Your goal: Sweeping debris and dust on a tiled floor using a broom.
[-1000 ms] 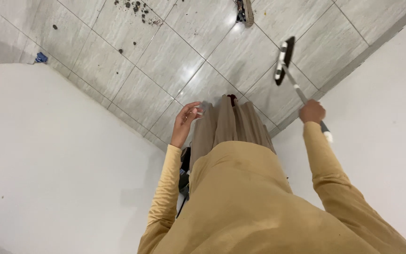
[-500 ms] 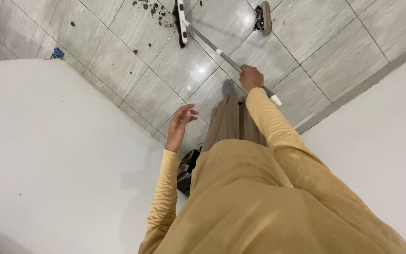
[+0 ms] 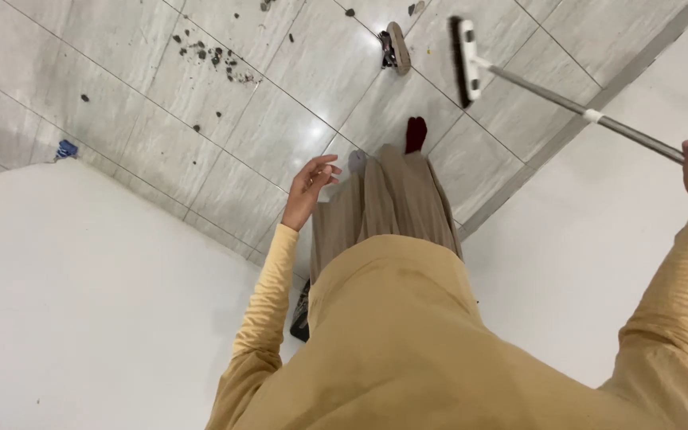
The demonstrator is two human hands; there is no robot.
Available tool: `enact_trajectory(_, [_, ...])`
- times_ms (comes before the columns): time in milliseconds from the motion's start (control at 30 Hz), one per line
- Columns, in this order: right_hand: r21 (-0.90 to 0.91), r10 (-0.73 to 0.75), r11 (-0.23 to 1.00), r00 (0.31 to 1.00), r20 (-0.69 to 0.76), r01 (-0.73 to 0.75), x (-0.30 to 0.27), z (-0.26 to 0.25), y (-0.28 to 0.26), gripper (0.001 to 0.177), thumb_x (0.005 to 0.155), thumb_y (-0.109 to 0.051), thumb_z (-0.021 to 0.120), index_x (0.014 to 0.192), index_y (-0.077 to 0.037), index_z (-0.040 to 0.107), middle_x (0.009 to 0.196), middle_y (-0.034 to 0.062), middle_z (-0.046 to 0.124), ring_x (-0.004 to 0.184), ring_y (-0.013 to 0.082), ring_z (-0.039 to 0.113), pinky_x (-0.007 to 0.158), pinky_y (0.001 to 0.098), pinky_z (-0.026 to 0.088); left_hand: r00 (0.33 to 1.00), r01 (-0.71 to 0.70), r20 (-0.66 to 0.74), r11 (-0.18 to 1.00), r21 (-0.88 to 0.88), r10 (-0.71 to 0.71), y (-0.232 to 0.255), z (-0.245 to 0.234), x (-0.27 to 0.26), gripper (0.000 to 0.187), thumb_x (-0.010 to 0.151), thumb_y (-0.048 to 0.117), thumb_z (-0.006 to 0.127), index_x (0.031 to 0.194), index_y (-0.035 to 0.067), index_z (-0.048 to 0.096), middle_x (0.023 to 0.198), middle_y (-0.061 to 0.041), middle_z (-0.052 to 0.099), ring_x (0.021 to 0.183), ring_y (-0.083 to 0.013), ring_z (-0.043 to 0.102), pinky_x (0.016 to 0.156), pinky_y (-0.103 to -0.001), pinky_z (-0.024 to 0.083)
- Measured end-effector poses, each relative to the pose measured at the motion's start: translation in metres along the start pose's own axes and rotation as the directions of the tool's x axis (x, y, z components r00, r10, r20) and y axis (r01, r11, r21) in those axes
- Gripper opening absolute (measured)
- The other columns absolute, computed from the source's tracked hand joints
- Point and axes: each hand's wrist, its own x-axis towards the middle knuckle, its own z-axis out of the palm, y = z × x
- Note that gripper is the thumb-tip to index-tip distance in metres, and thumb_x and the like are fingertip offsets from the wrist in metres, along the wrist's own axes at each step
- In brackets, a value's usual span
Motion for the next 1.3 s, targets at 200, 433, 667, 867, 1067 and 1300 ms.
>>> enact_trajectory(200, [-0.594, 0.1, 0.795, 0.939, 0.33, 0.124, 0.009, 0.046, -0.1, 0.015, 0.087, -0.023, 0.069, 0.076, -0.014, 0.075, 0.066, 0.0068, 0.07, 0.054, 0.0234, 0.066, 0.055, 0.0377, 0.036, 0.998, -0.067, 0.001, 0.997, -0.044, 0.067, 0.017, 0.047, 0.029, 0.035, 0.107, 0.025, 0.055, 0.134, 0.004, 0.061, 0.124, -0.005, 0.067, 0.112, -0.0145, 0.065, 0.098, -0.033, 0.055])
enact_trajectory(433, [-0.42, -0.093, 0.846, 0.865, 0.493, 0.33, -0.023, 0.091, -0.258, 0.014, 0.095, -0.024, 0.063, 0.094, -0.014, 0.072, 0.081, 0.0074, 0.074, 0.07, 0.0249, 0.072, 0.057, 0.0382, 0.048, 0.999, -0.041, -0.021, 0.997, -0.072, 0.039, 0.023, 0.077, 0.041, 0.036, 0.11, 0.026, 0.056, 0.137, 0.004, 0.063, 0.118, -0.008, 0.069, 0.111, -0.0162, 0.064, 0.101, -0.034, 0.054])
enact_trajectory(667, [-0.176, -0.376, 0.844, 0.792, 0.481, 0.507, -0.021, 0.075, -0.366, 0.024, 0.09, -0.017, 0.067, 0.11, -0.004, 0.07, 0.086, 0.0114, 0.075, 0.073, 0.0274, 0.074, 0.059, 0.041, 0.051, 0.973, -0.022, -0.233, 0.998, -0.066, 0.006, 0.007, 0.086, 0.026, 0.037, 0.108, 0.028, 0.056, 0.135, 0.004, 0.062, 0.117, -0.009, 0.07, 0.109, -0.0167, 0.066, 0.099, -0.035, 0.054])
enact_trajectory(867, [-0.034, -0.543, 0.763, 0.669, 0.507, 0.646, -0.016, 0.099, -0.452, 0.046, 0.085, -0.017, 0.071, 0.127, 0.001, 0.066, 0.085, 0.0115, 0.074, 0.074, 0.028, 0.073, 0.057, 0.0406, 0.05, 0.928, 0.0, -0.368, 0.99, -0.14, -0.052, 0.004, 0.092, -0.002, 0.038, 0.107, 0.029, 0.055, 0.135, 0.003, 0.062, 0.113, -0.01, 0.072, 0.1, -0.0193, 0.068, 0.098, -0.036, 0.054])
enact_trajectory(1067, [0.319, -0.673, 0.739, 0.628, 0.39, 0.594, -0.027, 0.16, -0.568, 0.035, 0.084, -0.02, 0.073, 0.112, 0.0, 0.066, 0.085, 0.0166, 0.073, 0.077, 0.035, 0.071, 0.064, 0.0463, 0.053, 0.887, 0.011, -0.453, 0.985, -0.174, -0.089, -0.008, 0.096, -0.023, 0.038, 0.107, 0.029, 0.054, 0.135, 0.003, 0.061, 0.114, -0.01, 0.071, 0.101, -0.0195, 0.068, 0.098, -0.036, 0.054])
enact_trajectory(1300, [0.487, -0.667, 0.725, 0.671, 0.324, 0.486, 0.019, 0.097, -0.577, 0.021, 0.098, -0.023, 0.064, 0.096, -0.003, 0.072, 0.079, 0.0189, 0.072, 0.073, 0.0365, 0.07, 0.067, 0.0476, 0.055, 0.883, 0.037, -0.455, 0.984, -0.175, -0.114, 0.001, 0.105, -0.023, 0.037, 0.107, 0.026, 0.055, 0.134, 0.002, 0.063, 0.113, -0.01, 0.07, 0.106, -0.0192, 0.067, 0.098, -0.037, 0.055])
